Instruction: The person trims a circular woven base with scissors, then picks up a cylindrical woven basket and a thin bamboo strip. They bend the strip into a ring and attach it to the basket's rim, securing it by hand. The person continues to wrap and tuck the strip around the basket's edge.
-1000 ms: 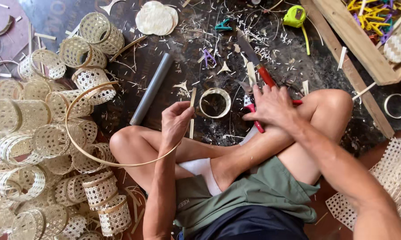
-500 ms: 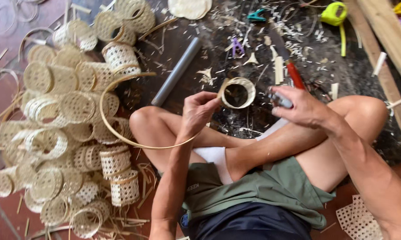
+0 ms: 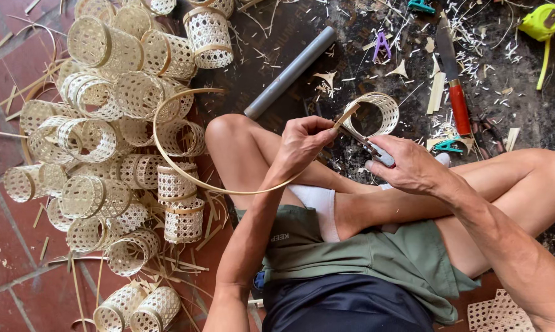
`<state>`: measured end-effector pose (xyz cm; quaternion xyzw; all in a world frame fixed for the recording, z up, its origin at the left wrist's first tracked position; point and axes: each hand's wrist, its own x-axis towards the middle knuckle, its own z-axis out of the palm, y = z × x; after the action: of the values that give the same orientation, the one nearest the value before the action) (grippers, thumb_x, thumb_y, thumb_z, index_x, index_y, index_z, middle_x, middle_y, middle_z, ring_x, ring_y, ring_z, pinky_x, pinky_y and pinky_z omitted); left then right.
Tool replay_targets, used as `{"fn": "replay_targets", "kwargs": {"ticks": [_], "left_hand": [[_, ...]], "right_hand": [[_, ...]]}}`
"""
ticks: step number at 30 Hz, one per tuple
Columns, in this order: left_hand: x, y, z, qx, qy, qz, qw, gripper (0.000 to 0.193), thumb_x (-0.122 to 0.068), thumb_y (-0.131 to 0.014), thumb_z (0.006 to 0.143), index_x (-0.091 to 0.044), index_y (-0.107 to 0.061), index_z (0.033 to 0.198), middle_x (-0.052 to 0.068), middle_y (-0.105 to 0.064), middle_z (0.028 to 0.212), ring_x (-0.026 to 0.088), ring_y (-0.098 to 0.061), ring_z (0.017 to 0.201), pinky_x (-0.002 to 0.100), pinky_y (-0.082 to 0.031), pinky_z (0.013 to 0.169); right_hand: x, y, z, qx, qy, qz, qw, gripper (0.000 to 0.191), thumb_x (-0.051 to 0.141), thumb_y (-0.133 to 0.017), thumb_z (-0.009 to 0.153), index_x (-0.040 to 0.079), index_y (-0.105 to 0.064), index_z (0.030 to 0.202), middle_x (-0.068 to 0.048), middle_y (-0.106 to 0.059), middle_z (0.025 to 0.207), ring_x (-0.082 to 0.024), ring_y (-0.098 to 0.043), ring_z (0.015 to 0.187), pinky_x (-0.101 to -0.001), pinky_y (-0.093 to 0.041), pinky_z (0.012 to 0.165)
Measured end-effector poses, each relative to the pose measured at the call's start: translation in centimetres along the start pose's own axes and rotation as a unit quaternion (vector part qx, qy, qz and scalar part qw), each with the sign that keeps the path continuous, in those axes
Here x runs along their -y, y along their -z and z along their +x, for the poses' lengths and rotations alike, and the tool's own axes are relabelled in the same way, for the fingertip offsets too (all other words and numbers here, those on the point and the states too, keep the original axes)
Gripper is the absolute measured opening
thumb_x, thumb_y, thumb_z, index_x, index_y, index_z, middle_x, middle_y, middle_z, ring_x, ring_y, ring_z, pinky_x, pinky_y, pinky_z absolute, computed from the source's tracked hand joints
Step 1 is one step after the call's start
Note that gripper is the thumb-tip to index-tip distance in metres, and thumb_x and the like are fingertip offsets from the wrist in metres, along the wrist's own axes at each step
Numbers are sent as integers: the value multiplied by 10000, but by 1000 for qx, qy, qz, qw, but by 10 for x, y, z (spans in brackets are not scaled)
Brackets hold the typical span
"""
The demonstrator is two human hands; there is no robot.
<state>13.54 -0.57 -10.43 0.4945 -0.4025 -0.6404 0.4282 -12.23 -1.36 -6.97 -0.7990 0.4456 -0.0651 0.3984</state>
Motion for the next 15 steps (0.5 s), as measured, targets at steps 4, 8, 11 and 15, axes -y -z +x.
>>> {"fn": "replay_targets", "kwargs": {"ticks": [4, 8, 11, 15], "left_hand": [[-1, 3, -2, 8, 9, 20, 1000, 204, -127, -755, 930, 49, -763, 1035, 18, -695, 782, 45, -597, 701, 214, -485, 608], [-1, 2, -3, -2, 28, 32, 999, 206, -132, -758, 923, 48, -763, 1023, 17, -687, 759, 44, -579, 668, 215, -456, 568], [-1, 0, -2, 6, 1, 14, 1000, 199, -122, -751, 929, 45, -758, 1036, 15, -700, 784, 40, -603, 688, 208, -488, 594], [0, 2, 2, 1, 28, -19, 999, 172, -96, -741, 923, 46, -749, 1019, 26, -713, 783, 51, -636, 673, 209, -495, 565]], "right_hand": [[3, -1, 4, 1, 3, -3, 1000, 537, 268, -703, 832, 17, -580, 1290, -213, -690, 1042, -379, -686, 907, -456, -541, 793], [6, 0, 6, 24, -34, -2, 999, 469, 247, -690, 828, 46, -602, 1242, -208, -693, 935, -378, -690, 843, -464, -541, 746], [8, 1, 4, 58, -106, -19, 992, 384, 247, -662, 865, 65, -619, 1201, -224, -690, 836, -378, -696, 796, -471, -540, 744], [-9, 16, 6, -23, -52, -34, 998, 385, 228, -660, 857, 83, -627, 1212, -201, -682, 906, -347, -684, 797, -452, -538, 713]]}}
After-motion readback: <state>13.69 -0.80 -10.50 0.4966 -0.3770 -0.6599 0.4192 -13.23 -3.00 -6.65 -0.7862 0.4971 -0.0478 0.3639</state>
